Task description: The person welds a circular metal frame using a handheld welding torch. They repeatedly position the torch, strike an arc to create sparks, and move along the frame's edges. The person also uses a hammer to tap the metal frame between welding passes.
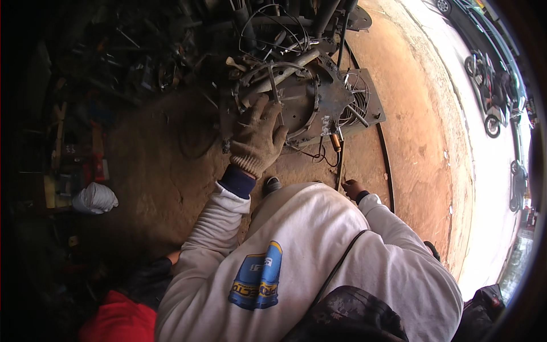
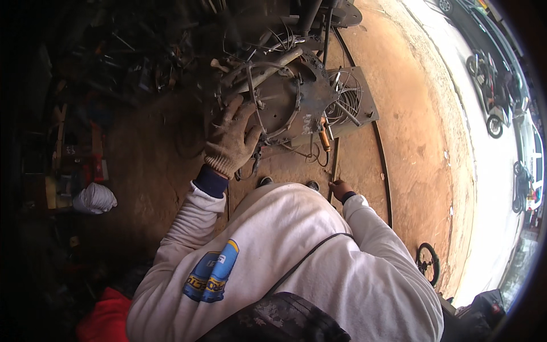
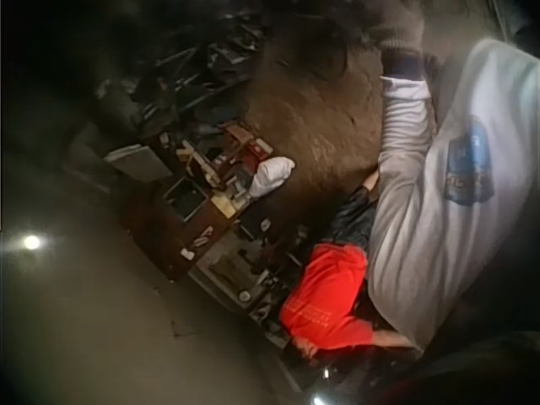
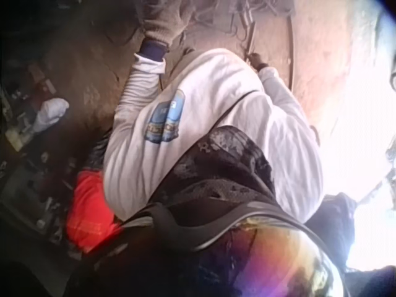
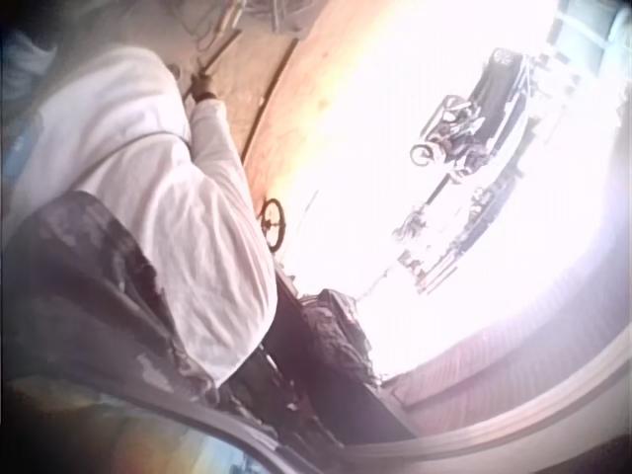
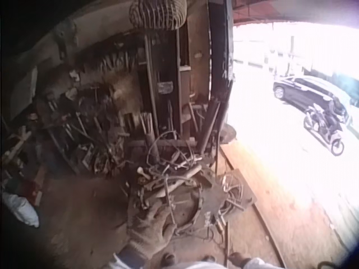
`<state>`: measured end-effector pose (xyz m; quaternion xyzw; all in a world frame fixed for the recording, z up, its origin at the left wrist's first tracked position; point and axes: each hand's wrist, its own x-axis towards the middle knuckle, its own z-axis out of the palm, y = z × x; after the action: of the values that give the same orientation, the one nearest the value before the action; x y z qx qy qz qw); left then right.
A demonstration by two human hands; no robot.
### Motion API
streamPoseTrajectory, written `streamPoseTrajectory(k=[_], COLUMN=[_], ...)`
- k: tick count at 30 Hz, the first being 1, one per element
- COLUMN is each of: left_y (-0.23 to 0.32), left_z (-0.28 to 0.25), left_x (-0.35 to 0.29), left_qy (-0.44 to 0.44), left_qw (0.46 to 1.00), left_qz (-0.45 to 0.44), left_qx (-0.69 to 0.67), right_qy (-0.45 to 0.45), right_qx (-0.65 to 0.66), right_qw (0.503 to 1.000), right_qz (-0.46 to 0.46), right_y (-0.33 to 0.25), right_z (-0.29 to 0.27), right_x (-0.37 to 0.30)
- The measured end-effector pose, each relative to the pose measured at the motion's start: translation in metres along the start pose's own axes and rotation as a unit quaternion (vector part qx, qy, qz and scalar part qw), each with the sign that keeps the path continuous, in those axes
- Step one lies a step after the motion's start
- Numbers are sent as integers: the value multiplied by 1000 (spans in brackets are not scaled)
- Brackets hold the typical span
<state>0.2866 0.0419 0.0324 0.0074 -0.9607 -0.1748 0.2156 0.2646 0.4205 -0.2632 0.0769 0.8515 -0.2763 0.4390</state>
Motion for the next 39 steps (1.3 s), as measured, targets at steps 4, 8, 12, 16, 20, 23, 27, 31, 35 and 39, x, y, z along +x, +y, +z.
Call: streamPoseTrajectory(k=[4,8,12,16,20,23,27,31,35,39], left_y=[17,27,33,42,45,45,38,41,41,46], left_z=[11,18,16,8,5,5,12,12,15,7], left_x=[6,5,6,14,17,16,11,11,12,14], left_qy=[-126,-198,-206,-255,-272,-266,-230,-248,-261,-289], left_qw=[987,968,959,944,940,941,953,943,942,931], left_qz=[-16,-66,-79,-96,-116,-110,-72,-89,-95,-126], left_qx=[98,140,180,184,171,180,184,203,188,185], right_qy=[26,38,37,9,22,14,6,-1,3,-2], right_qx=[-29,-33,-47,3,0,-11,2,1,2,-18], right_qw=[999,998,997,999,999,999,999,999,999,999], right_qz=[-14,-33,-42,-36,-50,-48,-44,-33,-50,-52], right_y=[14,25,20,21,19,12,3,5,21,14], right_z=[4,4,3,-1,-2,-3,-6,-12,-12,-10], right_x=[0,-9,-21,-13,-4,-4,-16,-25,-16,-14])
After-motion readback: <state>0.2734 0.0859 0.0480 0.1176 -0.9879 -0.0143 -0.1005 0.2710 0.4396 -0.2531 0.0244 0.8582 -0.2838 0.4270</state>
